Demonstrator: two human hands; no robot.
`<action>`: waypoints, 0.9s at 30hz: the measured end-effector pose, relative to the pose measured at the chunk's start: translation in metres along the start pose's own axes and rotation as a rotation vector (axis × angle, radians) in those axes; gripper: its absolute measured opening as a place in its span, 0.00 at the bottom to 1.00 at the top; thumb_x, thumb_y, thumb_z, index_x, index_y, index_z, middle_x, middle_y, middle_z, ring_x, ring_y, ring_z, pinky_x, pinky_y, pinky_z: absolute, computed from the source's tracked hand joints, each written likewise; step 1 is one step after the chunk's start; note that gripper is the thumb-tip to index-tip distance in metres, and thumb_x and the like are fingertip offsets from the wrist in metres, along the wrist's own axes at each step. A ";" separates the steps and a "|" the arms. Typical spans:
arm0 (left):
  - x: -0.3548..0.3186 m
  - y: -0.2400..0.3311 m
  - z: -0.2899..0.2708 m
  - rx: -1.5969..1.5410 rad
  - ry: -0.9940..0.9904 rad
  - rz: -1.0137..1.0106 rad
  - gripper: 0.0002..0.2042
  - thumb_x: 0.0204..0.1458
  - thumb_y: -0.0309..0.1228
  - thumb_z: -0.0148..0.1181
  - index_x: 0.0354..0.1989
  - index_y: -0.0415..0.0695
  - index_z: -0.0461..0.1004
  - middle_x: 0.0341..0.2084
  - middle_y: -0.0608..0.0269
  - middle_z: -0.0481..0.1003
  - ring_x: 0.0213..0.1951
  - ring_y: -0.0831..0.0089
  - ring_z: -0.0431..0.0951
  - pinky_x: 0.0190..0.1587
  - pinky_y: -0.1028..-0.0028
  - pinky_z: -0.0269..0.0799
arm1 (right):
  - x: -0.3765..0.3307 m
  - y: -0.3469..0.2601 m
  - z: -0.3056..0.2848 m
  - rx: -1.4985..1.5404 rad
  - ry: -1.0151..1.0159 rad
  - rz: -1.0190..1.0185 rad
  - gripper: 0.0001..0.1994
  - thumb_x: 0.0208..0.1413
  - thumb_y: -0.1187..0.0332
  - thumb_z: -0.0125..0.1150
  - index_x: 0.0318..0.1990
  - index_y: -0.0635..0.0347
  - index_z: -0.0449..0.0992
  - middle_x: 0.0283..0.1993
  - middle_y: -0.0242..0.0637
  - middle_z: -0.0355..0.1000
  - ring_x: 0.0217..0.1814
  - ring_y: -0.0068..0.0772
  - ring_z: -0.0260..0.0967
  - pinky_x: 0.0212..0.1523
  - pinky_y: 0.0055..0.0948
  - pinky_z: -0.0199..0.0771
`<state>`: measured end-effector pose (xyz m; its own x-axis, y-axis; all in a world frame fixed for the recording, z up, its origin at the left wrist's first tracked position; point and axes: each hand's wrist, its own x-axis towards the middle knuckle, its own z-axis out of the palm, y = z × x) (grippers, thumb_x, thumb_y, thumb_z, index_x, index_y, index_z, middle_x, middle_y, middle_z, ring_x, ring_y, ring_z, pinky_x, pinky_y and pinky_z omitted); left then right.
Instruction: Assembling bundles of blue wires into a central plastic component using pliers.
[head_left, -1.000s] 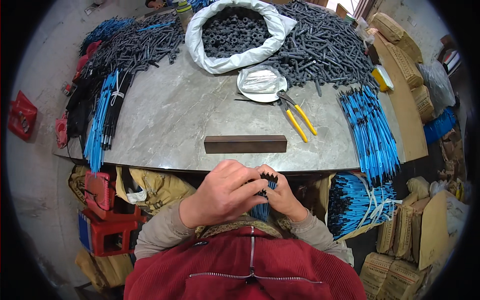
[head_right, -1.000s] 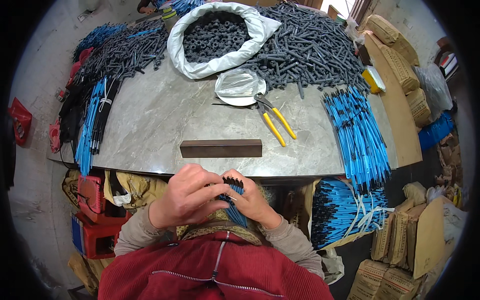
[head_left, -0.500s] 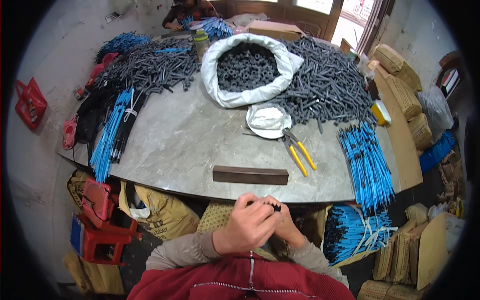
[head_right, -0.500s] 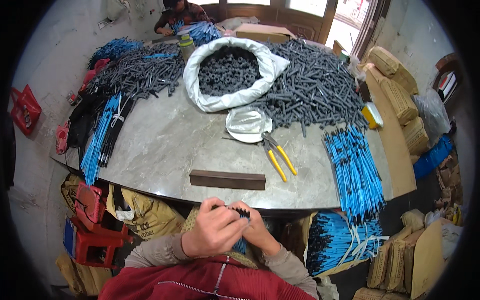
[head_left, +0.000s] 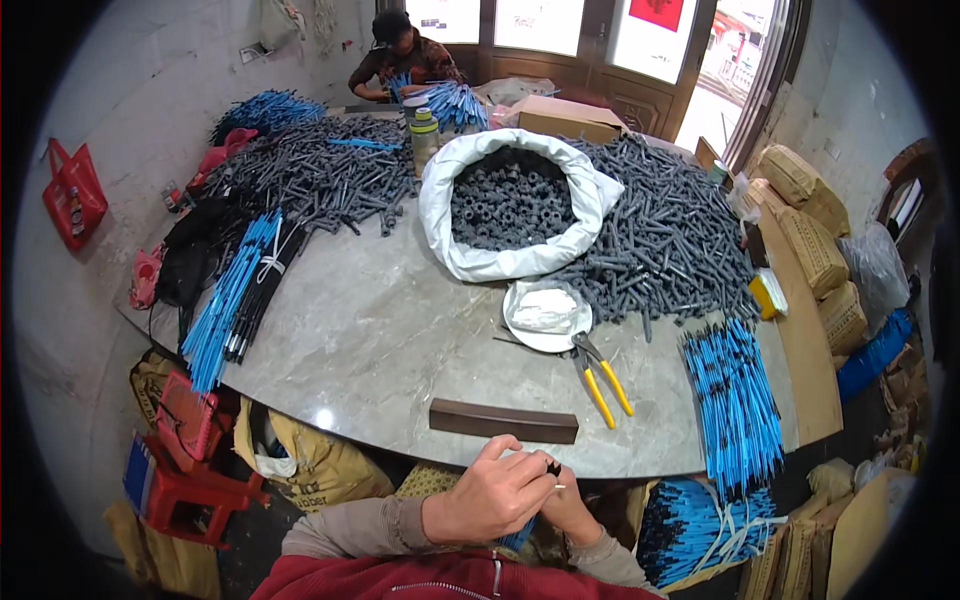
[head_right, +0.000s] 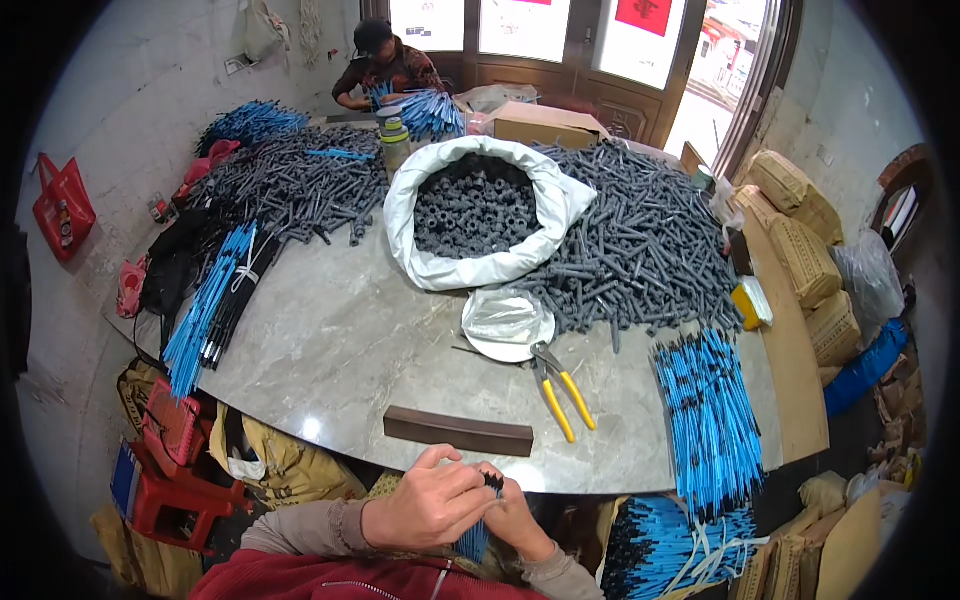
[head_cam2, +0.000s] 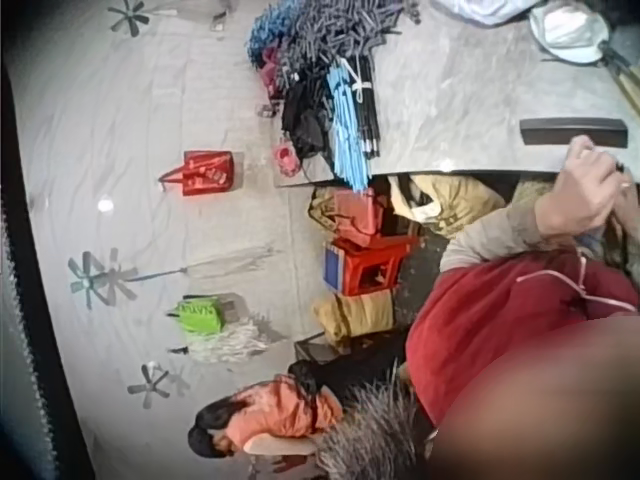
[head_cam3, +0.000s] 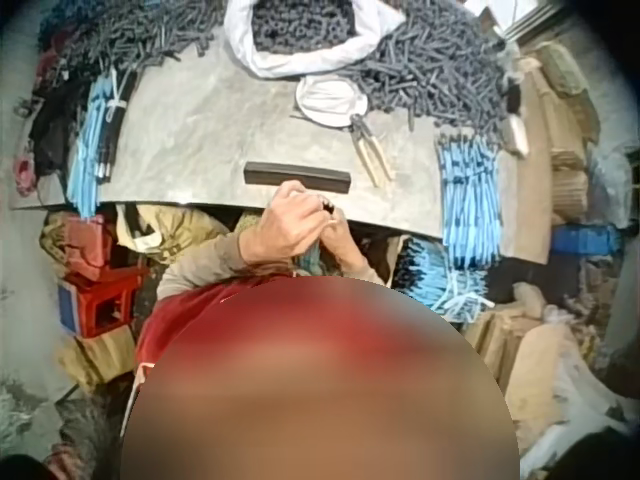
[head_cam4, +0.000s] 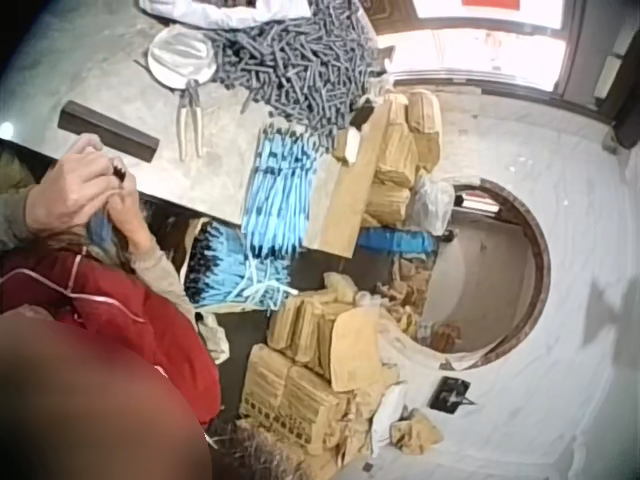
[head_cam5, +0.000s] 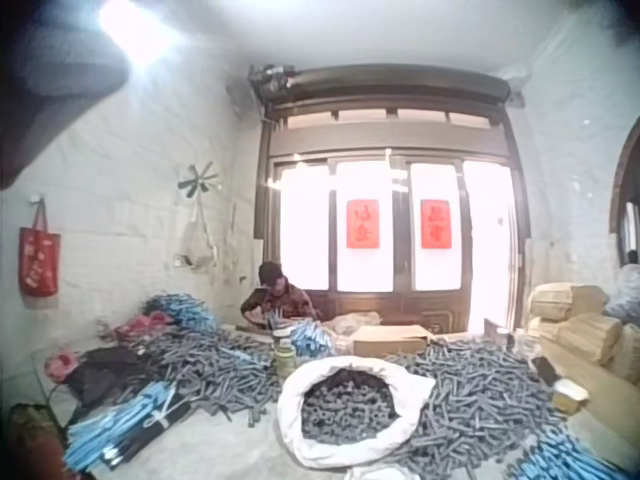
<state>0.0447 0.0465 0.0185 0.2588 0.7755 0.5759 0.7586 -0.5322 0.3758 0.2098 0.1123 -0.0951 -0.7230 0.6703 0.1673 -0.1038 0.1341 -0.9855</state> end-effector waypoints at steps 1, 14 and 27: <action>0.003 -0.004 -0.003 -0.034 -0.006 0.024 0.08 0.47 0.26 0.64 0.36 0.41 0.77 0.32 0.62 0.72 0.34 0.67 0.75 0.47 0.62 0.67 | 0.000 0.001 0.001 0.032 0.005 0.040 0.09 0.58 0.73 0.60 0.45 0.63 0.73 0.41 0.33 0.73 0.45 0.25 0.70 0.50 0.27 0.71; 0.130 -0.271 0.001 0.183 0.184 -0.101 0.03 0.52 0.24 0.59 0.32 0.38 0.76 0.31 0.53 0.75 0.36 0.56 0.76 0.39 0.61 0.70 | 0.025 -0.011 0.006 0.492 -0.040 0.313 0.05 0.66 0.80 0.52 0.47 0.72 0.69 0.42 0.43 0.75 0.46 0.33 0.76 0.51 0.32 0.78; 0.163 -0.348 0.035 0.944 -0.228 -0.024 0.09 0.43 0.22 0.59 0.34 0.42 0.76 0.32 0.59 0.71 0.38 0.60 0.74 0.42 0.63 0.69 | 0.030 -0.009 -0.002 0.479 -0.065 0.263 0.06 0.68 0.76 0.51 0.47 0.70 0.69 0.42 0.43 0.75 0.46 0.33 0.76 0.51 0.33 0.77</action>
<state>-0.1563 0.3697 -0.0436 0.2710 0.8827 0.3840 0.9071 -0.1007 -0.4088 0.1907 0.1331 -0.0813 -0.8056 0.5879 -0.0732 -0.2026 -0.3895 -0.8985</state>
